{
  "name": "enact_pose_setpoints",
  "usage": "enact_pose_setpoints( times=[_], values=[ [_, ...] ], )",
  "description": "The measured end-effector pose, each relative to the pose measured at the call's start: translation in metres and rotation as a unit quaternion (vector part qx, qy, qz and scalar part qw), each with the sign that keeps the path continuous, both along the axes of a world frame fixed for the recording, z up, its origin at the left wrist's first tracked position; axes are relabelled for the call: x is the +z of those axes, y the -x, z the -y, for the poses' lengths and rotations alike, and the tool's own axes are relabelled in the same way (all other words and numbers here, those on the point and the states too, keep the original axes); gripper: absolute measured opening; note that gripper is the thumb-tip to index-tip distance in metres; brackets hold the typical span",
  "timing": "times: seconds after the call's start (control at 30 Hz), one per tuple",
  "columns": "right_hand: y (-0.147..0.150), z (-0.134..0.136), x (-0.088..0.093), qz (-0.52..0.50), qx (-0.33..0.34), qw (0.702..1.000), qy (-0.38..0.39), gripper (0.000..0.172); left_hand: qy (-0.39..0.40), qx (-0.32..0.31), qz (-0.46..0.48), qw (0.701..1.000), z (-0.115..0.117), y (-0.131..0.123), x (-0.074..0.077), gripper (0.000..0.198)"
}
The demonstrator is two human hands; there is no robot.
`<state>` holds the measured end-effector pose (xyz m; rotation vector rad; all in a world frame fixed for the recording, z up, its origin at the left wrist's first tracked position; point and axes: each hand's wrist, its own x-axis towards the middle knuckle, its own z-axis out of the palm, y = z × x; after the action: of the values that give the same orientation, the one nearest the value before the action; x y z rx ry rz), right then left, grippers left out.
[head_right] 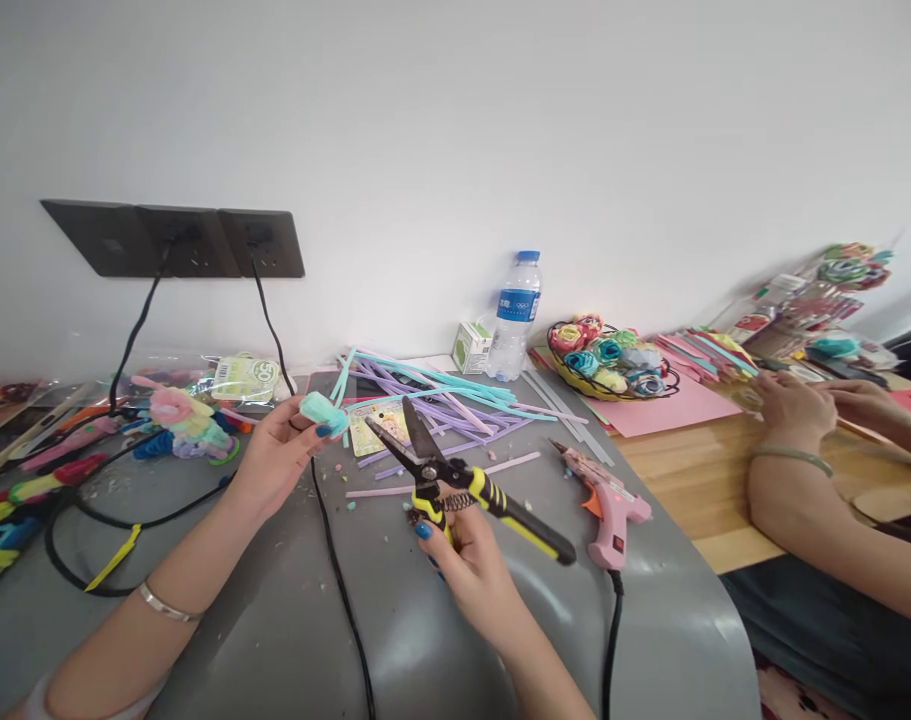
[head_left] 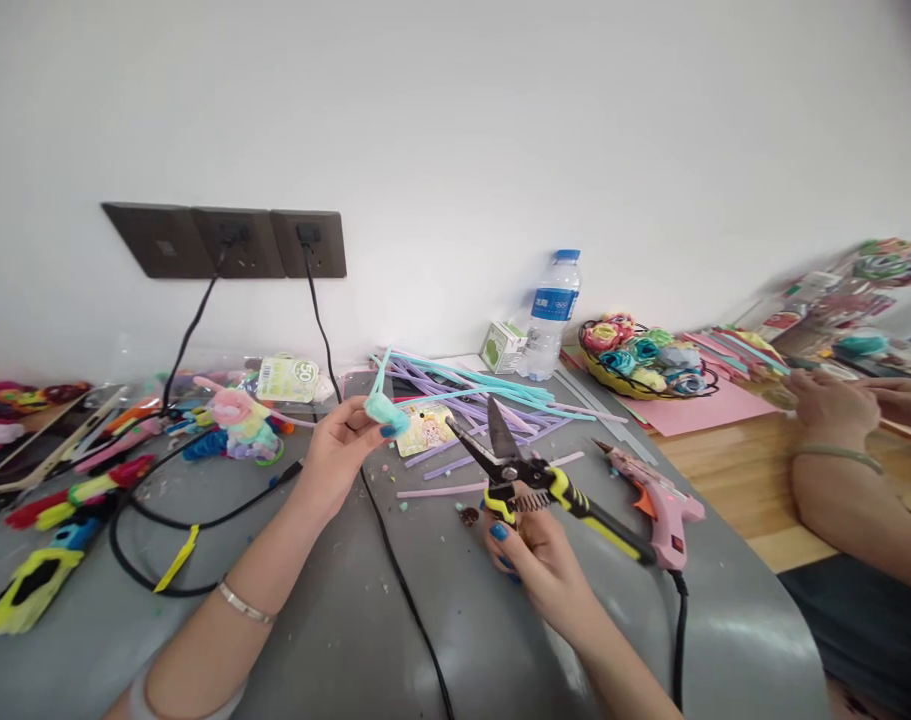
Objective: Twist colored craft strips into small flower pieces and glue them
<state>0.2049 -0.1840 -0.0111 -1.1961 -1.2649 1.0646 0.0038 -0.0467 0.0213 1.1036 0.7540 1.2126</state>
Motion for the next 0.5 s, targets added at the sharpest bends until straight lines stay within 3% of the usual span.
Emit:
enact_pose_setpoints(
  times=[0.23,0.5],
  values=[
    [-0.002,-0.021,-0.014,0.194,0.034,0.979,-0.059,0.036,-0.009,-0.022,0.03,0.999,0.002,-0.001,0.002,0.034],
    [-0.001,-0.026,-0.013,0.221,0.028,0.973,-0.057,0.033,-0.002,-0.018,-0.002,1.0,0.007,-0.003,0.004,0.041]
  ],
)
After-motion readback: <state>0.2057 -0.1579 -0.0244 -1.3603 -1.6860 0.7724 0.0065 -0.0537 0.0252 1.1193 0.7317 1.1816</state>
